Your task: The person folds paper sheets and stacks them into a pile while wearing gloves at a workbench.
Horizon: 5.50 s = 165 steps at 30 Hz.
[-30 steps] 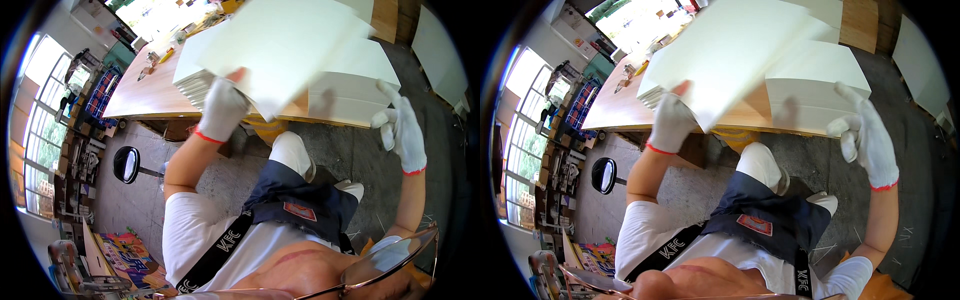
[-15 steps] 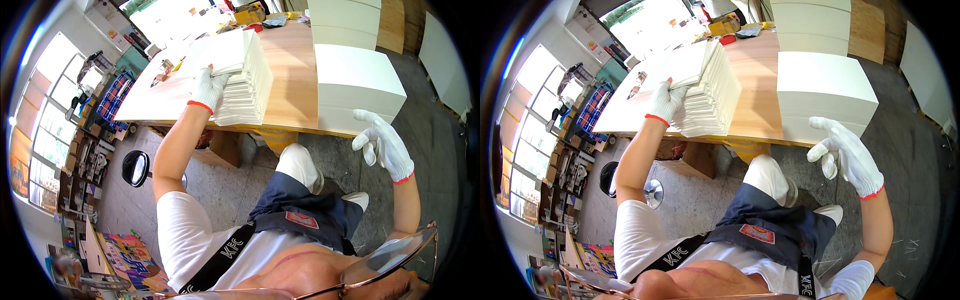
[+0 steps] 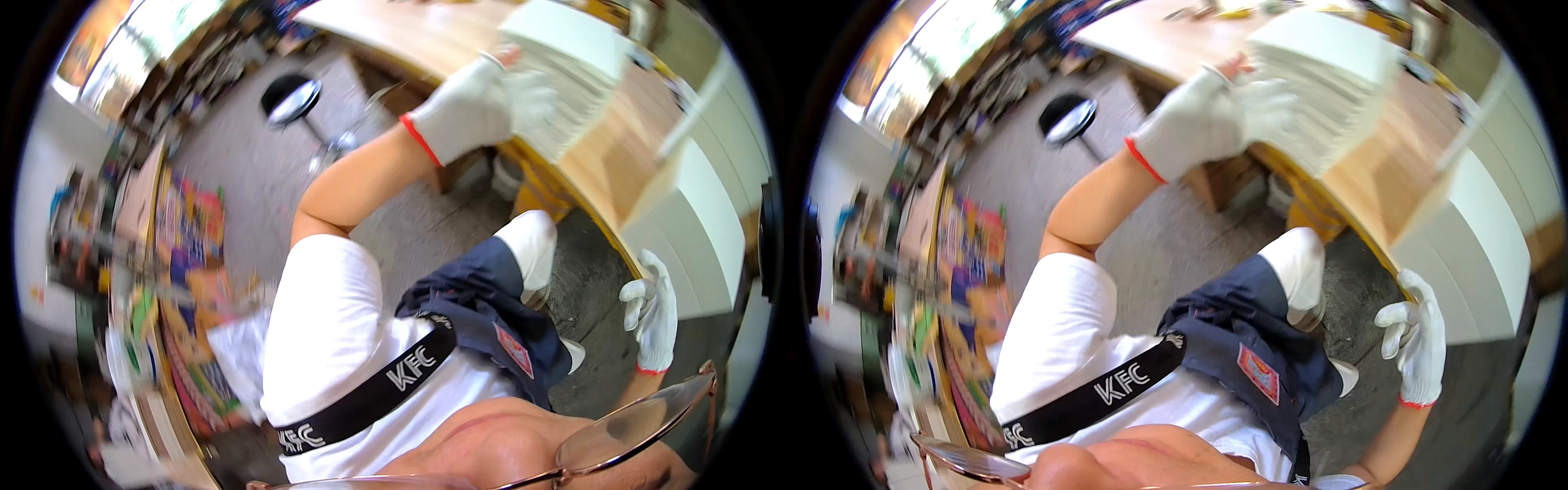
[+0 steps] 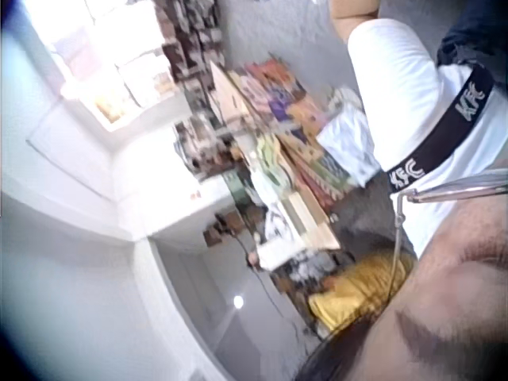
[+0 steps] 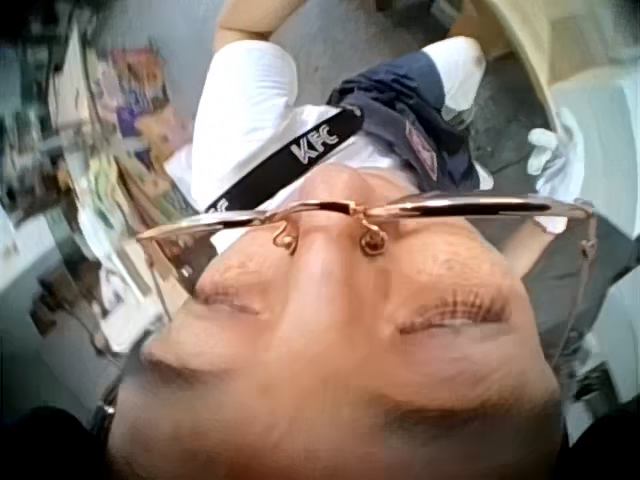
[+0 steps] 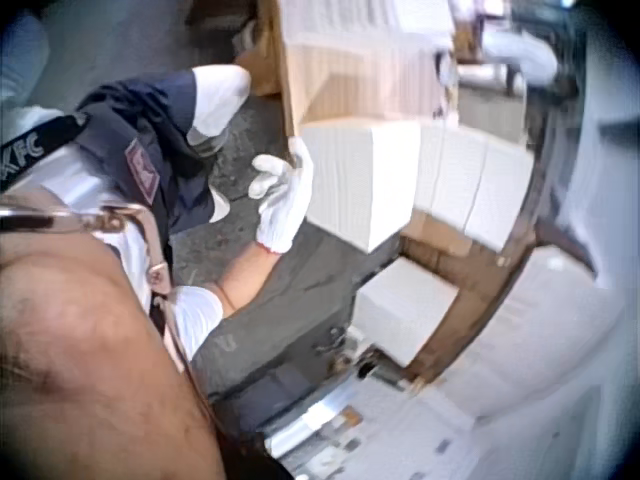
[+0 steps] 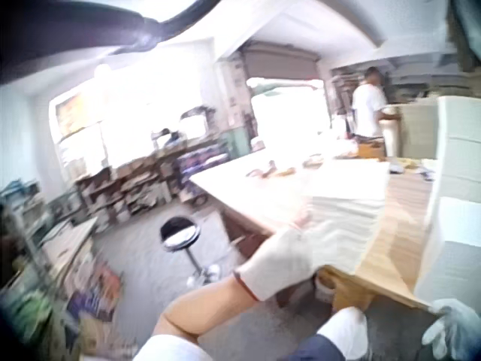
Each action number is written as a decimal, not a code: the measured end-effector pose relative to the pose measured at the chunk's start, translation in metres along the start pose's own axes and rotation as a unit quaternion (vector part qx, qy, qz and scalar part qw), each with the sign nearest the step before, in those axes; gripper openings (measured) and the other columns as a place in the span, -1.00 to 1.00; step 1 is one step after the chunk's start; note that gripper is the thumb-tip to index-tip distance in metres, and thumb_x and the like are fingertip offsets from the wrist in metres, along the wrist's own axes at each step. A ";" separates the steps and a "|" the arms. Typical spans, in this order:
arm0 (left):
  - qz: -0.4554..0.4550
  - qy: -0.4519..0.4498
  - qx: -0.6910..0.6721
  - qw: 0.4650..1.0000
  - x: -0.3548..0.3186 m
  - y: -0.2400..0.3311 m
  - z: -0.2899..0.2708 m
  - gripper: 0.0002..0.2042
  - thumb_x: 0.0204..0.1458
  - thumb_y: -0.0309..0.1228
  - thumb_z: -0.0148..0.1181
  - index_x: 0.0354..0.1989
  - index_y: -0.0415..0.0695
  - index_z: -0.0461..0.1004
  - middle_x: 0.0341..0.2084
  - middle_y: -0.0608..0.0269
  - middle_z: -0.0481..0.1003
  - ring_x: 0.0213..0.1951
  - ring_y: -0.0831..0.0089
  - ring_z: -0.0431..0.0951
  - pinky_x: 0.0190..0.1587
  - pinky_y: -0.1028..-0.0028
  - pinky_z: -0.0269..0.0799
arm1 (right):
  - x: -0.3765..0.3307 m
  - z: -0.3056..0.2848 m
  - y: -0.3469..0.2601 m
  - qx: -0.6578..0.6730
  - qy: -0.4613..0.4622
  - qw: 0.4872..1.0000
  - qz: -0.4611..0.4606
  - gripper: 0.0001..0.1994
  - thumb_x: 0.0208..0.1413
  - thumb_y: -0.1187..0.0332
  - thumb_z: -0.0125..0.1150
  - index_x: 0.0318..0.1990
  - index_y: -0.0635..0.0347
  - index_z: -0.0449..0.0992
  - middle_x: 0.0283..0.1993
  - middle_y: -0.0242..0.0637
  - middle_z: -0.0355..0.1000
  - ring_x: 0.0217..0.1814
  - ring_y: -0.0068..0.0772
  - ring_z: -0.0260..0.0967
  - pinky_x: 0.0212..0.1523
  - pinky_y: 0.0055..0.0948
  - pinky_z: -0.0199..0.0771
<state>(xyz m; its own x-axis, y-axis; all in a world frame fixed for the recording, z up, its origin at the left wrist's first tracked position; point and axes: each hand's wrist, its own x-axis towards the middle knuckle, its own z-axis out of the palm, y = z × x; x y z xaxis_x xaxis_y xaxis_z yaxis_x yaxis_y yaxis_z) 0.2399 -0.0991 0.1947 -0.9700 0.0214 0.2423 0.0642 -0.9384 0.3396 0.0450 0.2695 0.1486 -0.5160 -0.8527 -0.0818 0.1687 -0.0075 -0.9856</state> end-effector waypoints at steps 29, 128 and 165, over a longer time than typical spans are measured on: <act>0.422 0.358 -0.060 0.831 -0.262 -0.317 -0.050 -0.74 0.33 -0.24 -0.21 0.08 -0.06 0.24 -0.30 0.23 0.46 -0.39 0.45 0.48 -0.35 0.47 0.46 | 0.009 0.311 0.108 0.024 -0.442 0.821 0.362 -0.56 0.33 0.10 0.00 0.21 0.19 0.30 -0.43 -0.45 0.33 -0.62 -0.73 0.14 -0.70 -0.79 0.15; -0.228 -0.197 0.770 0.562 -0.084 -0.256 -0.140 -0.83 0.03 -0.34 0.18 -0.25 -0.10 0.55 -0.34 0.10 0.59 -0.32 0.31 0.61 -0.28 0.33 0.47 | -0.038 0.193 0.148 0.077 -0.045 0.995 -0.042 -0.73 0.38 0.21 -0.10 -0.10 0.20 0.46 -0.42 -0.45 0.42 -0.48 -0.75 0.26 -0.44 -0.67 0.30; 0.022 -0.235 0.858 0.456 0.367 -0.236 0.005 -0.80 0.09 -0.47 0.12 -0.11 -0.14 0.52 -0.19 0.12 0.55 -0.18 0.27 0.52 -0.09 0.37 0.40 | 0.019 -0.182 -0.085 -0.645 0.425 0.619 -0.141 -0.54 0.18 -0.16 -0.07 -0.36 0.06 0.48 -0.43 -0.23 0.48 -0.36 -0.10 0.45 -0.35 -0.16 0.40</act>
<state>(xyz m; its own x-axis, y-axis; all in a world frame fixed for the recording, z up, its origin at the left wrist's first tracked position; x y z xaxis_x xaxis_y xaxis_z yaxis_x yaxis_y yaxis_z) -0.1304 0.1317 0.2077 -0.8275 0.4649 0.3147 0.5611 0.7024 0.4379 -0.1319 0.3492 0.2035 -0.7201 -0.3259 0.6126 -0.5573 0.7976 -0.2308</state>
